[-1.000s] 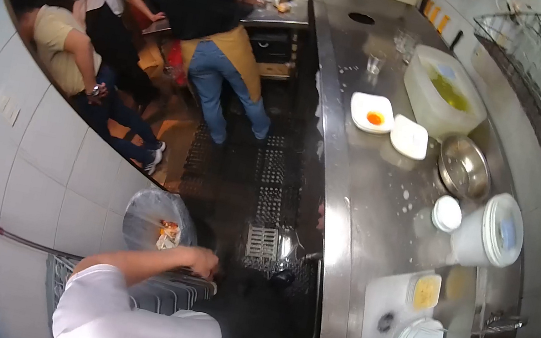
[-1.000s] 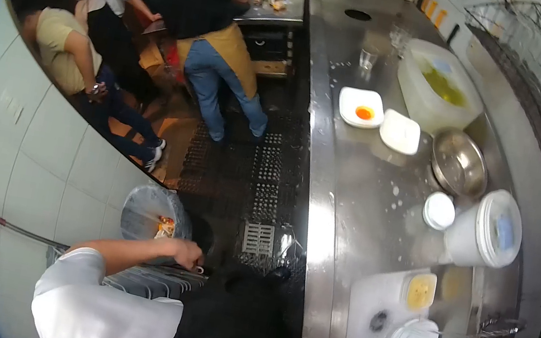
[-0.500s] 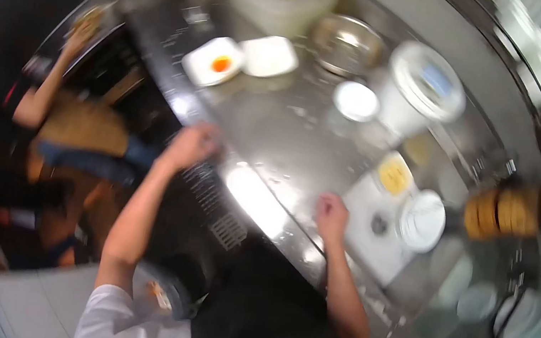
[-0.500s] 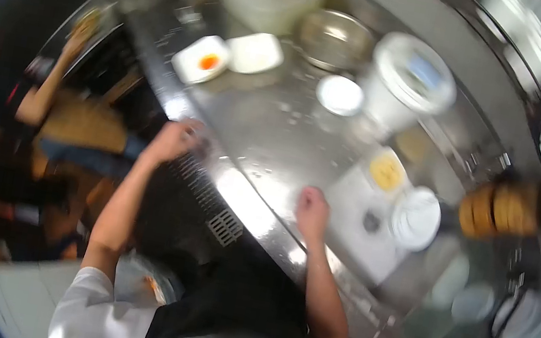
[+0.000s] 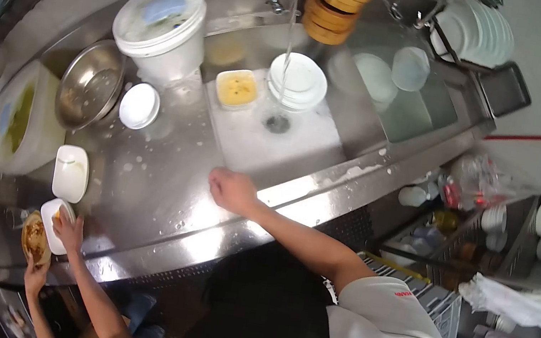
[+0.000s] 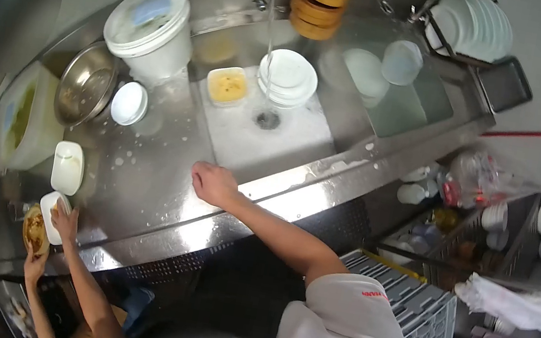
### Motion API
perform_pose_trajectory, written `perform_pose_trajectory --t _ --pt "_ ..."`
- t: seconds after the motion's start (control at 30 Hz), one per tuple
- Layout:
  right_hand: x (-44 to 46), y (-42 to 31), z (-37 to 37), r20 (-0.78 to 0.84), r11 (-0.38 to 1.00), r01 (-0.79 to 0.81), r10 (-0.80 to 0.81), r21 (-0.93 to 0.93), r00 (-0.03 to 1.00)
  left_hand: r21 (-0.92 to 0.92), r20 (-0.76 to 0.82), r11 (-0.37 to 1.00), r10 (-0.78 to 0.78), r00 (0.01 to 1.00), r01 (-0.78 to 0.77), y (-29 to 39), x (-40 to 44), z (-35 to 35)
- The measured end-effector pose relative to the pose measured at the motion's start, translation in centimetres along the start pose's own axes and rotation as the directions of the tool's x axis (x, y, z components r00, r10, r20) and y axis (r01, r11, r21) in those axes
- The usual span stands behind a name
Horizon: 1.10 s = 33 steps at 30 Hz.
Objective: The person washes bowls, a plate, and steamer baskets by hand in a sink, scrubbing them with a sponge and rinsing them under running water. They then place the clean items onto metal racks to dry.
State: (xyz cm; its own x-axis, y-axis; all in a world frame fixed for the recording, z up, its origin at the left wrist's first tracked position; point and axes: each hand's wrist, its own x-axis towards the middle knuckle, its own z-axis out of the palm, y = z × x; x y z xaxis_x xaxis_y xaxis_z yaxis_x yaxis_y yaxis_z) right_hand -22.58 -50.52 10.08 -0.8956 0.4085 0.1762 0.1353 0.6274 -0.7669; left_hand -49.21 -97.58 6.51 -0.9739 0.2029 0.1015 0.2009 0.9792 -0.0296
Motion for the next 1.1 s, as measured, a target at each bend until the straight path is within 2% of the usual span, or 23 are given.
perform_pose_trajectory --t 0.1,0.17,0.27,0.33,0.4,0.47,0.53,0.6,0.67,0.73,0.8,0.83,0.9,0.93,1.0,1.03,1.1 --pt "0.1 0.1 -0.2 0.032 1.000 -0.023 0.023 0.007 0.999 0.068 0.017 0.996 -0.053 0.998 0.051 0.5 0.0 0.0" --pt "0.1 -0.1 -0.3 0.051 0.998 -0.051 0.050 0.025 0.997 0.012 0.071 1.000 -0.028 0.997 0.027 1.1 -0.5 -0.2" --pt "0.1 0.4 0.2 -0.002 0.998 -0.038 0.038 0.048 0.999 -0.022 0.093 1.000 0.006 0.996 -0.004 1.6 -1.7 -0.6" --pt "0.4 1.0 1.1 -0.054 0.987 -0.132 0.137 0.088 0.989 -0.030 0.123 0.999 0.015 0.992 -0.011 2.7 -2.8 -0.8" --pt "1.1 0.3 2.2 -0.080 0.976 -0.167 0.179 0.141 0.981 -0.027 0.044 0.991 0.131 0.990 -0.130 3.9 -4.2 -0.6" --pt "2.6 -1.4 3.2 -0.089 0.972 -0.140 0.159 0.190 0.983 -0.182 0.104 0.981 0.090 0.990 -0.070 7.4 -5.4 -3.1" --pt "4.7 -3.2 5.3 0.034 0.965 -0.094 0.088 0.244 0.996 -0.334 0.024 0.934 0.142 0.990 -0.126 10.2 -6.4 -4.3" --pt "6.8 -4.8 8.8 0.155 0.953 -0.044 -0.003 0.299 0.988 -0.572 0.023 0.820 0.057 0.998 -0.034 11.7 -6.7 -3.9" --pt "8.9 -6.3 13.2 0.290 0.961 -0.026 -0.058 0.276 0.955 -0.750 0.178 0.648 -0.002 0.984 0.137 12.4 -6.5 -4.2" --pt "11.0 -7.2 18.1 0.346 0.958 -0.029 -0.075 0.285 0.935 -0.651 0.103 0.759 0.056 0.993 0.024 13.5 -6.1 -5.7" --pt "13.2 -8.9 23.0 0.333 0.939 -0.063 -0.056 0.337 0.941 -0.595 0.145 0.803 0.061 0.988 0.038 14.6 -6.1 -7.9" --pt "14.4 -11.2 23.1 0.434 0.890 -0.241 0.055 0.387 0.899 -0.608 0.166 0.790 0.023 0.986 0.084 14.5 -5.9 -7.9" --pt "16.4 -15.0 23.6 0.647 0.713 -0.577 0.228 0.398 0.728 -0.676 0.209 0.718 -0.030 0.977 0.167 13.2 -5.8 -7.5" --pt "17.2 -15.7 24.8 0.664 0.720 -0.585 0.234 0.372 0.710 -0.776 0.218 0.597 -0.051 0.975 0.205 12.4 -5.9 -7.2" --pt "18.4 -16.7 27.4 0.693 0.736 -0.596 0.247 0.320 0.678 -0.756 0.146 0.625 -0.130 0.981 0.195 10.9 -6.0 -7.6" --pt "18.4 -17.4 28.7 0.594 0.717 -0.606 0.334 0.343 0.732 -0.737 0.132 0.646 -0.152 0.980 0.199 10.3 -5.7 -8.8" --pt "19.7 -17.4 29.6 0.642 0.747 -0.602 0.319 0.282 0.697 -0.695 0.123 0.683 -0.195 0.973 0.224 9.0 -5.9 -10.6"
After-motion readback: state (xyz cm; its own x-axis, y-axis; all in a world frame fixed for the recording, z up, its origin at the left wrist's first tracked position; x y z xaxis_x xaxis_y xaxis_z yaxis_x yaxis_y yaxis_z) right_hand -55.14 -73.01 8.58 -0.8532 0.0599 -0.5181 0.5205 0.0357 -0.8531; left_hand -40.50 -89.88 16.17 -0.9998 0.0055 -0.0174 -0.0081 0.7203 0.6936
